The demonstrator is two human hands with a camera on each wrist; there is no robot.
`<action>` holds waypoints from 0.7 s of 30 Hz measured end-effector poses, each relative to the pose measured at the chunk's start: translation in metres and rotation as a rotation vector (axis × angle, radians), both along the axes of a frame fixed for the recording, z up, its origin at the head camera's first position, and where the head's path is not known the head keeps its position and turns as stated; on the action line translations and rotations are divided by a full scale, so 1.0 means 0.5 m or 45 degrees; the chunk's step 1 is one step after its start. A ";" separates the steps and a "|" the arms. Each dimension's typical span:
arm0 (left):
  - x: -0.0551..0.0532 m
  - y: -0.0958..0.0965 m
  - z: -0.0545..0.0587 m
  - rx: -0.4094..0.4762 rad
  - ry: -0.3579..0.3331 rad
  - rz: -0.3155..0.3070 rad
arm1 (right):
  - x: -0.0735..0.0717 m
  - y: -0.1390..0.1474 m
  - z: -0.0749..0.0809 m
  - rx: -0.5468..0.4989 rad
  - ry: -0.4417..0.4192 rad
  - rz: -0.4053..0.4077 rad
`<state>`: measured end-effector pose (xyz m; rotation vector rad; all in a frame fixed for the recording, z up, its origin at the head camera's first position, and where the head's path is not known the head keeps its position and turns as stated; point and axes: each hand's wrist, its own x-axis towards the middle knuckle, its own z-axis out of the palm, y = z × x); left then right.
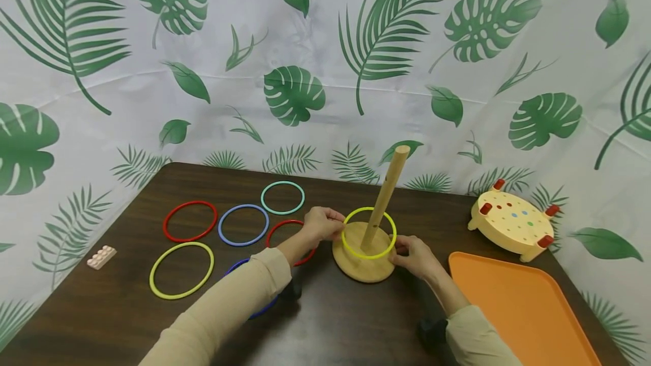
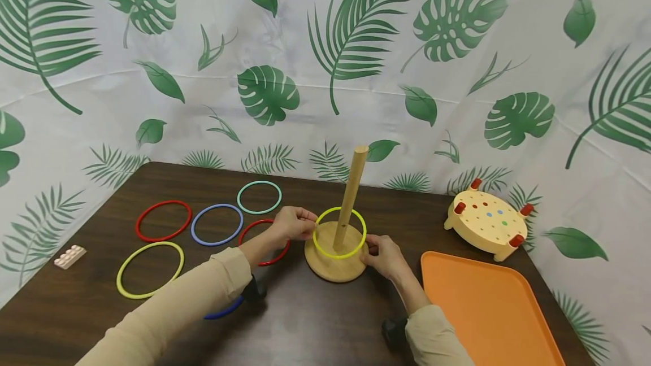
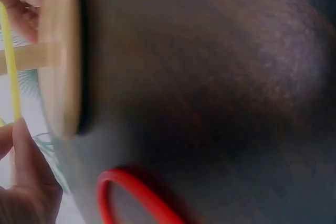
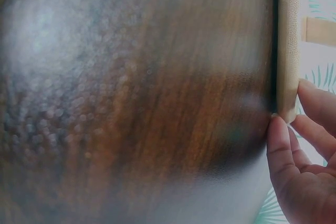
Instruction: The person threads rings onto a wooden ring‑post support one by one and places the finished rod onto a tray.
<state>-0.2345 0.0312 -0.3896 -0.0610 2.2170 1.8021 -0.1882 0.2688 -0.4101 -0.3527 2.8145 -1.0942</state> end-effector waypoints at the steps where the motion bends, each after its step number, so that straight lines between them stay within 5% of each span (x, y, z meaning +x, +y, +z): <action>1: -0.001 0.001 -0.006 -0.007 -0.004 0.002 | 0.000 0.000 0.000 0.001 0.000 0.002; 12: -0.010 0.005 -0.031 -0.132 -0.001 0.018 | 0.001 -0.005 0.003 0.002 -0.023 0.007; 21: -0.008 0.006 -0.039 -0.123 0.039 0.028 | 0.001 -0.004 0.003 -0.012 -0.039 -0.010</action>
